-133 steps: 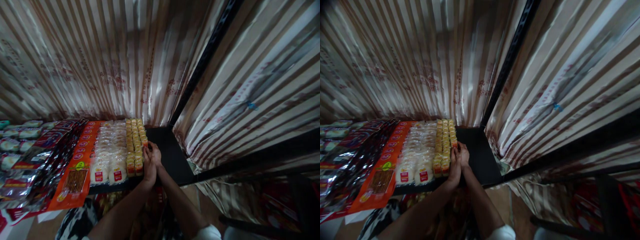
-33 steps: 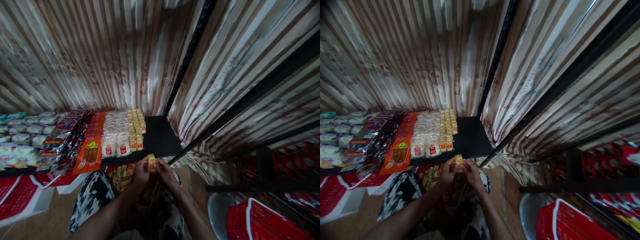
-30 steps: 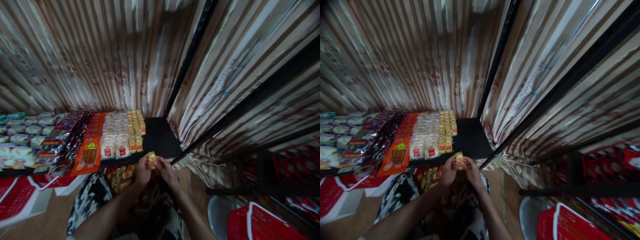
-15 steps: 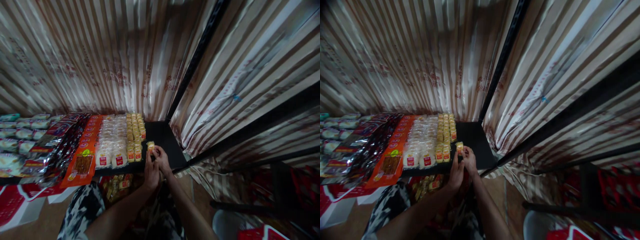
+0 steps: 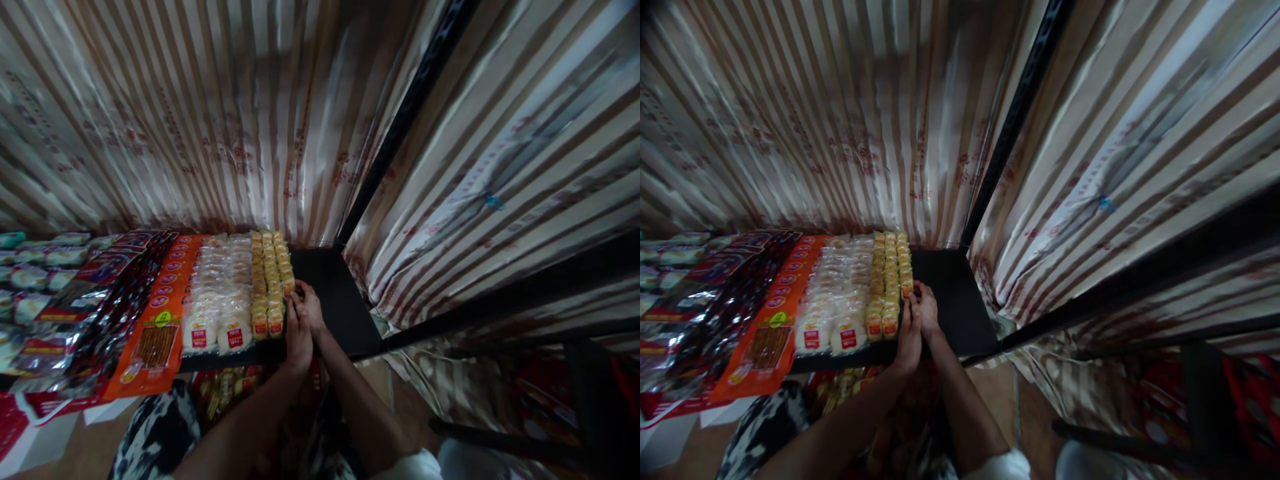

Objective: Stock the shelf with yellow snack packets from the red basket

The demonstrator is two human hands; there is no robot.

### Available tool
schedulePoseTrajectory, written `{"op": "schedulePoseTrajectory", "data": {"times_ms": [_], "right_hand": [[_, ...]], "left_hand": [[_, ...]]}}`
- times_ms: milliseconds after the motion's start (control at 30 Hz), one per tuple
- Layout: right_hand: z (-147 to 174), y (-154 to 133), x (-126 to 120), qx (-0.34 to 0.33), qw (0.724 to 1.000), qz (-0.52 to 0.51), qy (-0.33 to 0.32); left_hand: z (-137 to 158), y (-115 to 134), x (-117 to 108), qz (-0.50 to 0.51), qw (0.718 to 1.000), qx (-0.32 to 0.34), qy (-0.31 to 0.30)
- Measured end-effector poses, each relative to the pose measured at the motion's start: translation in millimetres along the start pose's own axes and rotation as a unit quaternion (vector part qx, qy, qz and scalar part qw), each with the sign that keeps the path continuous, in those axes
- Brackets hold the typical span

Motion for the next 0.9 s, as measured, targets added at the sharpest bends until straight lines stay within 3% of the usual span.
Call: {"op": "schedulePoseTrajectory", "data": {"times_ms": [367, 600, 900], "right_hand": [[4, 5, 8, 0.019, 1.000, -0.010, 0.002], [5, 2, 4, 0.016, 0.999, 0.040, 0.024], [8, 1, 7, 0.010, 1.000, 0.027, -0.001]], "left_hand": [[-5, -12, 0, 0.029, 0.999, 0.012, 0.008], [-9, -13, -2, 0.037, 0.999, 0.016, 0.018], [-12, -20, -3, 0.049, 0.998, 0.019, 0.026]]}}
Point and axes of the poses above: each hand's wrist, its own z-axis away from the middle knuckle, its own x-axis out of the palm, y = z × x, the point moved 8 cm from there along -z, towards the middle knuckle, and after that the axes turned 9 degrees about z, right-handed, at the moved point
